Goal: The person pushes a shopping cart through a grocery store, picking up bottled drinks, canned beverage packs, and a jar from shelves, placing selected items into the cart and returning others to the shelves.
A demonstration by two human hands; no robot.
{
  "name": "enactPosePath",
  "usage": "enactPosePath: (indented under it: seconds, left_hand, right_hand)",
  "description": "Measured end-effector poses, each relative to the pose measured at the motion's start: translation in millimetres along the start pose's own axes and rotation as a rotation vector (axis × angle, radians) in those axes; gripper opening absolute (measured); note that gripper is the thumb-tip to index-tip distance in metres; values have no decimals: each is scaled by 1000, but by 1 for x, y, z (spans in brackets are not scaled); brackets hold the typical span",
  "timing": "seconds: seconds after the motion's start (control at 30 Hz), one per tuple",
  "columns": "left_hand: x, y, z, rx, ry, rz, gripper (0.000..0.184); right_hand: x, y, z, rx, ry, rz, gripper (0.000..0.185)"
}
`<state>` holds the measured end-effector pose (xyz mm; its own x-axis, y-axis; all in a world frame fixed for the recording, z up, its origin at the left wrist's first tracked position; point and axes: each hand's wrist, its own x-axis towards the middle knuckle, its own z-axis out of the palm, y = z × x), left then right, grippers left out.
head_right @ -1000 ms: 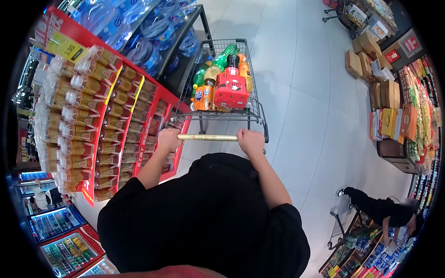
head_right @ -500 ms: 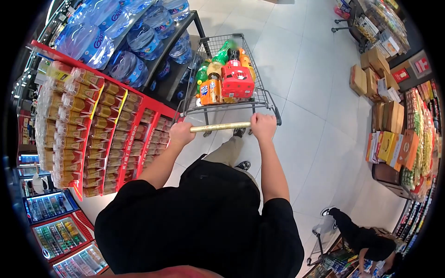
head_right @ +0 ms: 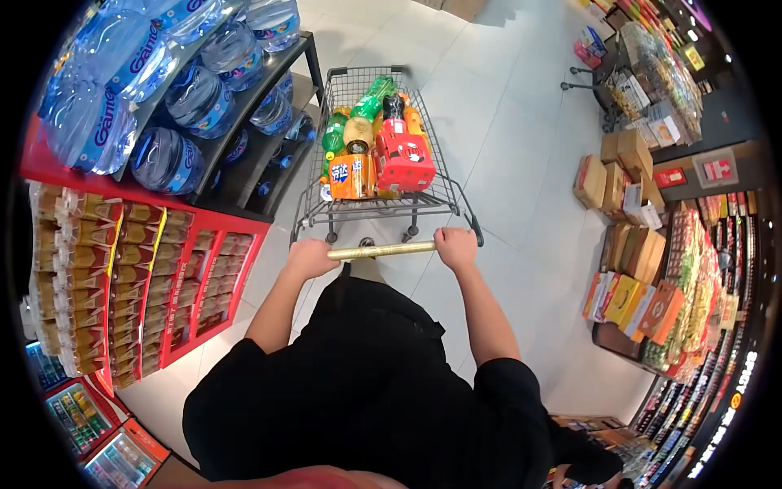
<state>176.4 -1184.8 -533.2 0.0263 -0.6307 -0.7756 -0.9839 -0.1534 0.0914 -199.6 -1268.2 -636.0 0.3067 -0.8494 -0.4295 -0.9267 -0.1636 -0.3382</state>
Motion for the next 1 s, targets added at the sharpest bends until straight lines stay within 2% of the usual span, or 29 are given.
enactPosePath:
  seconds: [0.07,0.17,0.23,0.3,0.5,0.67,0.8,1.0]
  left_hand:
    - [28,4,-13,-73,-167,60,54]
    - [54,26,-40,-136,-401,38,53]
    - [63,36,-50,-166,-305,59,52]
    - [69,47,-43,-125,-211,54,51]
    - [95,96,-57,-130,-234,-102,43]
    - [123,146,-54,-85,-168,-218,39]
    - [141,199,-58,-100,-114,-359,38]
    - [185,267,-76,-99,-69,-422,36]
  right_hand:
    - [27,10,-17,-33,-134,91,41]
    - [55,26,-28,-77,-253,134,41]
    - [76,42,-33,-97,-264,92,42]
    - [92,57,-34,-106,-376,59,44]
    - [147,95,-68,-84,-549,-91,61]
    - [178,141,-76,-86,-439,-184,64]
    - [216,176,-103,-70,-495,-216,58]
    - [285,234,-117,-82,-471,-321,56]
